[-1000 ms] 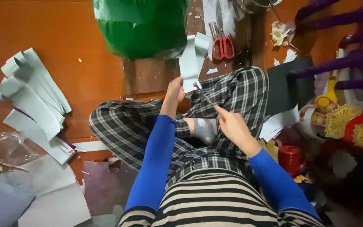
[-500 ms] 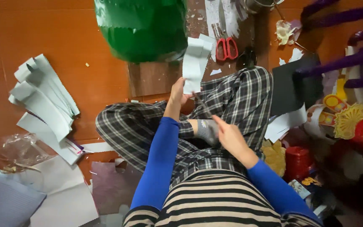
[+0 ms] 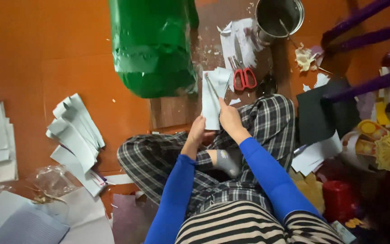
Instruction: Decorate a woven bamboo structure by cutting and applying green paper strips to its frame
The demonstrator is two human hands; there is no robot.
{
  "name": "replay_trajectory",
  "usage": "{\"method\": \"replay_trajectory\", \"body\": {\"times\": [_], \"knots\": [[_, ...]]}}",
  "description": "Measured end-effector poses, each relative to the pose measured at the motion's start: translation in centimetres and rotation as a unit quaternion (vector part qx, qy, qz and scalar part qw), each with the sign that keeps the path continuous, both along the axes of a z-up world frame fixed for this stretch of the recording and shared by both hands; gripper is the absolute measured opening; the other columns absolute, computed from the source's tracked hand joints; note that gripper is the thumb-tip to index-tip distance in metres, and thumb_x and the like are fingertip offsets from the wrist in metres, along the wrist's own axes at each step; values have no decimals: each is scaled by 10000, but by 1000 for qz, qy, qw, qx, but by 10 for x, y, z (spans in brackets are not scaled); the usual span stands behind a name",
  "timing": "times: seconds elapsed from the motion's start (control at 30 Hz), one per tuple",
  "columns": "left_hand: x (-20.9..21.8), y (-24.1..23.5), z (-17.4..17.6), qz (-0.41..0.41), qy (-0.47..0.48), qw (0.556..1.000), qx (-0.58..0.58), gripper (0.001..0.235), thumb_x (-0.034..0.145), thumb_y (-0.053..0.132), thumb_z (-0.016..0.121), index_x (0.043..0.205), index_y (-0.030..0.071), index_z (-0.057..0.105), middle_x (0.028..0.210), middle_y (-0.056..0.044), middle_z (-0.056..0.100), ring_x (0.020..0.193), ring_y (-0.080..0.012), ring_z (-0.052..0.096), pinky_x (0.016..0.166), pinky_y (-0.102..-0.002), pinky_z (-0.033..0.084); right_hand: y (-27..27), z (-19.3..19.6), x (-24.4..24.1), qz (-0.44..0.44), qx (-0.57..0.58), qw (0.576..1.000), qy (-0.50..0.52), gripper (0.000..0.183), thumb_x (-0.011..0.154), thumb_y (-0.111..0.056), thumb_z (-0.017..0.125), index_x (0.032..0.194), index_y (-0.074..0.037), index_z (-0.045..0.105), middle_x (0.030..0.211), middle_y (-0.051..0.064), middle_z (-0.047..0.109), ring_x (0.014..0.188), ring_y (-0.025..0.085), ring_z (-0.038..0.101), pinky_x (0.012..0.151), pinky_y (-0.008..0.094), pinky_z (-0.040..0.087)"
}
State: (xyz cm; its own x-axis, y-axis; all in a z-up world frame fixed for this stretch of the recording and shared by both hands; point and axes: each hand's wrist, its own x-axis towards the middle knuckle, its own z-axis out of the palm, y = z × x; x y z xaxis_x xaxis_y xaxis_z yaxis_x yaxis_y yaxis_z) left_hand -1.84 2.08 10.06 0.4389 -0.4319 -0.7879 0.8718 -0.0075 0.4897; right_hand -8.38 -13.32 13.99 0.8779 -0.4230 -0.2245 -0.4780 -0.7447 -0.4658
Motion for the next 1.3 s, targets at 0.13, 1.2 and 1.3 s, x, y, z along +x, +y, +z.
{"method": "replay_trajectory", "body": {"times": [0.13,1.2,1.3], "knots": [[-8,18,63,-207,-229,942,136,717,1017,96,522,1702,96,309,1677,-395,342,1512,-595,402,1037,-658,595,1,37,0,-33,53,997,36,627,1025,8,506,1646,-49,442,1041,367,769,978,517,784,825,612,654],[14,14,216,40,-829,554,66,212,841,166,925,945,310,810,1155,5,745,1145,-300,709,899,-393,553,-60,60,5,120,345,883,-294,704,667,126,680,1317,-109,816,1627,161,514,1543,351,425,1267,494,322],[33,50,296,85,-809,580,-41,148,913,65,832,975,199,838,1120,-43,799,1113,-303,740,995,-379,559,-56,106,24,59,469,814,-337,356,712,177,758,1009,-13,806,1407,246,702,1350,396,632,1159,643,403]]}}
